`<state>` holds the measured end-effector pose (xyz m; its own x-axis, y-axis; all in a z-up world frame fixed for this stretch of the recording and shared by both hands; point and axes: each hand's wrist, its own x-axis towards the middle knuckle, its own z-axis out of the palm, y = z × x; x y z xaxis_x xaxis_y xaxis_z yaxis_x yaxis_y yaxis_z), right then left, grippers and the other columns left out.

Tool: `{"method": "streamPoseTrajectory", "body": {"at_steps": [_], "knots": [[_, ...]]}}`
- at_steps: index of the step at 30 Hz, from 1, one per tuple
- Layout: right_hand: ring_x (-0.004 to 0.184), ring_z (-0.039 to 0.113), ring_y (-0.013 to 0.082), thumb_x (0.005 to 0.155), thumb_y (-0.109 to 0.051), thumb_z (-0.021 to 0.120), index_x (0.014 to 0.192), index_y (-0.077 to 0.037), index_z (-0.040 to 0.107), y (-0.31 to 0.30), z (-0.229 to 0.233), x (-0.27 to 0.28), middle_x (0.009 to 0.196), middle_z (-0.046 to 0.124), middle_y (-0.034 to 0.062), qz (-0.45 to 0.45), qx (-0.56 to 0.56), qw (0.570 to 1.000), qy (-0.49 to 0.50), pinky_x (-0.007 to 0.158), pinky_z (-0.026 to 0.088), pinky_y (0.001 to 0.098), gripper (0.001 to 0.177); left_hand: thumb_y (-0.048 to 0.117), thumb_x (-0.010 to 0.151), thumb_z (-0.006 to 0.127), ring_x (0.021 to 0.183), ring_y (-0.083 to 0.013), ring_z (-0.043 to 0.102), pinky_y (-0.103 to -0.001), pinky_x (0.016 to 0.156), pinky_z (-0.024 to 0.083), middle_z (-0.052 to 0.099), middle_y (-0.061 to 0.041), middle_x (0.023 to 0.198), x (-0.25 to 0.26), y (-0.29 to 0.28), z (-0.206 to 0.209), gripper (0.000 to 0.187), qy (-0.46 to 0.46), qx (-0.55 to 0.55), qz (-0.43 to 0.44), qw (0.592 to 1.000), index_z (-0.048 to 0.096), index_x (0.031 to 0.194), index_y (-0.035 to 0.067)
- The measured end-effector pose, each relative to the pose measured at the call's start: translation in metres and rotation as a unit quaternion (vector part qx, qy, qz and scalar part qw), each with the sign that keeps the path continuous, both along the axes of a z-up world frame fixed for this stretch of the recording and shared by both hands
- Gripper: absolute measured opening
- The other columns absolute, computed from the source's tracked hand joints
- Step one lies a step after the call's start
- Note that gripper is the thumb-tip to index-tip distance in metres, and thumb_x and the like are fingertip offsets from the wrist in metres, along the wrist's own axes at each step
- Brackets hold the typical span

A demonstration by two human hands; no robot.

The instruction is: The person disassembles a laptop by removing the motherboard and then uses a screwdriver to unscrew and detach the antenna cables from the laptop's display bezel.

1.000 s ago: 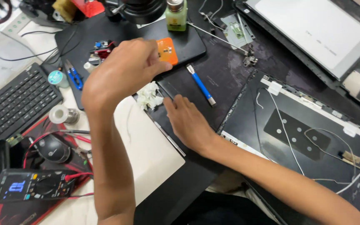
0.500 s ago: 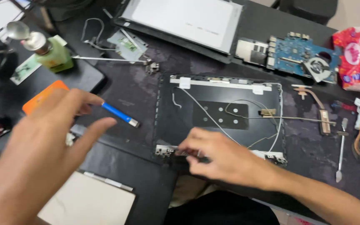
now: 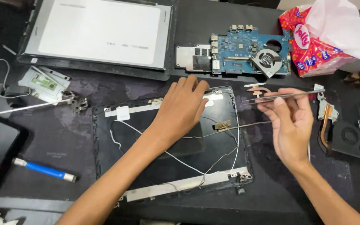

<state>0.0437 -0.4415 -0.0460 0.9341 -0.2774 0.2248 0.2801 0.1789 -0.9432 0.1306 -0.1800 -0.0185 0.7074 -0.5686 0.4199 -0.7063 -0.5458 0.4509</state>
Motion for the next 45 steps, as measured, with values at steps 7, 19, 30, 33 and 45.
{"method": "streamPoseTrajectory", "body": {"at_steps": [7, 19, 30, 33, 45], "knots": [[0.109, 0.071, 0.0276, 0.111, -0.001, 0.052, 0.125, 0.000, 0.044, 0.006, -0.014, -0.007, 0.122, 0.062, 0.0191, -0.029, -0.101, 0.994, 0.008, 0.102, 0.062, 0.0426, 0.016, 0.012, 0.086, 0.068, 0.105, -0.0351, 0.054, -0.046, 0.088, 0.042, 0.057, -0.019, 0.112, 0.013, -0.031, -0.026, 0.032, -0.077, 0.049, 0.023, 0.996, 0.060, 0.114, -0.002], [0.114, 0.073, 0.0344, 0.104, 0.006, 0.053, 0.125, -0.003, 0.037, 0.003, -0.024, -0.022, 0.128, 0.058, 0.0264, 0.095, -0.170, 0.981, -0.023, 0.103, 0.066, 0.0463, 0.029, 0.009, 0.089, 0.066, 0.116, -0.0369, 0.053, -0.052, 0.103, 0.040, 0.054, -0.018, 0.117, -0.035, -0.004, -0.028, 0.041, 0.005, 0.066, -0.035, 0.997, 0.058, 0.128, -0.001], [0.113, 0.072, 0.0312, 0.097, 0.010, 0.059, 0.119, -0.001, 0.042, 0.001, -0.029, -0.023, 0.121, 0.064, 0.0273, 0.103, -0.198, 0.975, 0.025, 0.101, 0.062, 0.0399, 0.030, 0.013, 0.087, 0.064, 0.117, -0.0342, 0.056, -0.056, 0.103, 0.042, 0.058, -0.019, 0.123, -0.040, 0.000, -0.031, 0.042, -0.019, 0.095, -0.087, 0.991, 0.059, 0.127, 0.000], [0.110, 0.072, 0.0304, 0.097, 0.011, 0.059, 0.119, -0.001, 0.042, 0.001, -0.031, -0.025, 0.121, 0.065, 0.0273, 0.089, -0.201, 0.975, 0.044, 0.098, 0.061, 0.0386, 0.031, 0.014, 0.087, 0.063, 0.115, -0.0335, 0.057, -0.055, 0.102, 0.043, 0.059, -0.018, 0.121, -0.040, 0.000, -0.029, 0.040, -0.033, 0.091, -0.082, 0.992, 0.061, 0.125, -0.001], [0.106, 0.076, 0.0335, 0.098, 0.012, 0.058, 0.117, 0.002, 0.046, 0.003, -0.024, -0.023, 0.118, 0.068, 0.0307, 0.065, -0.192, 0.978, 0.042, 0.095, 0.065, 0.0416, 0.025, 0.013, 0.093, 0.075, 0.110, -0.0319, 0.061, -0.053, 0.099, 0.047, 0.064, -0.015, 0.115, -0.040, -0.001, -0.027, 0.030, -0.061, 0.037, -0.060, 0.996, 0.067, 0.117, -0.004]]}}
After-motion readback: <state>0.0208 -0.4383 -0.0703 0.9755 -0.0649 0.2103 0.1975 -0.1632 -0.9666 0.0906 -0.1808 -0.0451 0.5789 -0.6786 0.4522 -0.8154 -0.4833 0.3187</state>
